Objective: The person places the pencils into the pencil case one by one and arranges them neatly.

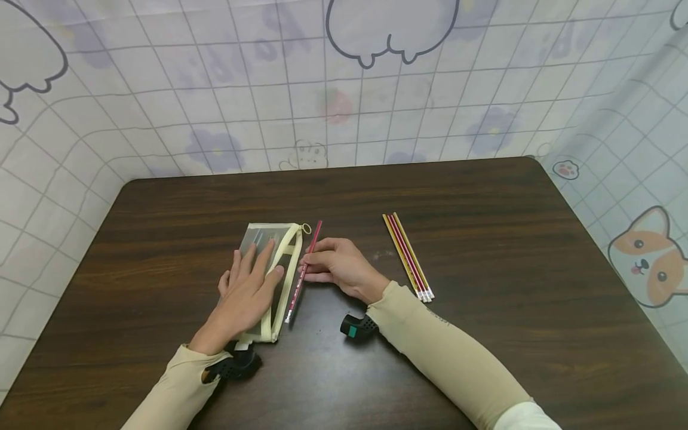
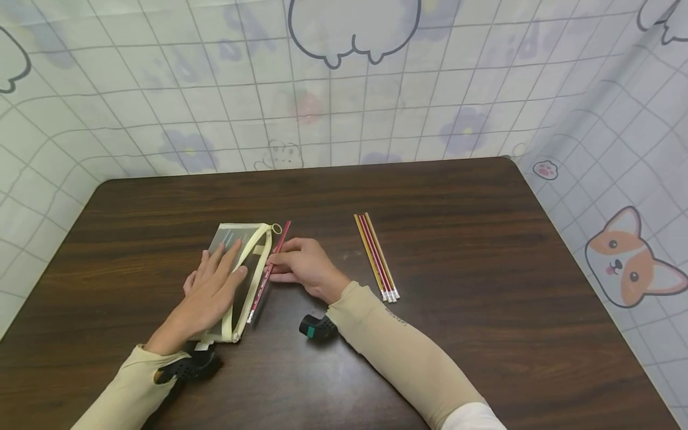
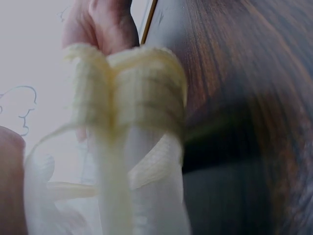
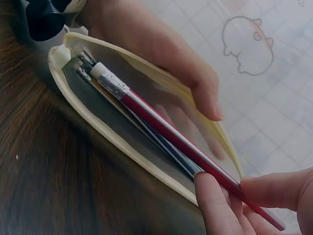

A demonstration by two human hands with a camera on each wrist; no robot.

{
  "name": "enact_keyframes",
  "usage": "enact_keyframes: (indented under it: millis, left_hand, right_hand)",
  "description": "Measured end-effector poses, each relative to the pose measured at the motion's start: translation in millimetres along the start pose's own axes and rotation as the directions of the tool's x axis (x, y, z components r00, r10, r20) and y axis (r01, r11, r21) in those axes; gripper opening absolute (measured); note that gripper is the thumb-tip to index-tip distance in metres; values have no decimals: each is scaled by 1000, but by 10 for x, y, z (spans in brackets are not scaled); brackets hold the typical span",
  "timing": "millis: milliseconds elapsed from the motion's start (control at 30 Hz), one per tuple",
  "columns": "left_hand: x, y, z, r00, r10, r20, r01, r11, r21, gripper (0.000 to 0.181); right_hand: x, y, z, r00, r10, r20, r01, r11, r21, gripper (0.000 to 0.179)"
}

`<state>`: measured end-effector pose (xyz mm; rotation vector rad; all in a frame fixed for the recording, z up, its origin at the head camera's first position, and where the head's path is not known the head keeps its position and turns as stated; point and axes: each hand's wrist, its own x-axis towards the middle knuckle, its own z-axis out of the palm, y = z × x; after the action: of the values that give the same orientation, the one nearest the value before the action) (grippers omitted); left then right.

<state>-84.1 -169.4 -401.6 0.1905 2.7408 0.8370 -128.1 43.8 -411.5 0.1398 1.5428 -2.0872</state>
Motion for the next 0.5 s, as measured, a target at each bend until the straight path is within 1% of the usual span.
enact_keyframes:
  millis: [67, 167, 367, 500]
  left_hand:
    - [-7, -1, -8, 1000, 1, 4, -1, 1000, -3, 68]
    - [-8, -2, -11, 1000, 2, 10, -2, 1000, -8, 68]
    - [-8, -4, -10, 1000, 7, 14, -7, 1000, -15, 67]
    - [-14, -3, -13, 1000, 8, 16, -8, 1000, -18, 66]
  right_hand:
    - [18, 12, 41, 1000, 4, -2, -4, 1000, 5, 16]
    - [40, 27, 82, 1000, 13, -11, -13, 1000, 11, 12]
    - [79, 44, 142, 999, 19, -30, -19, 999, 26, 13]
    - [94, 54, 193, 999, 22, -27, -21, 999, 29, 13]
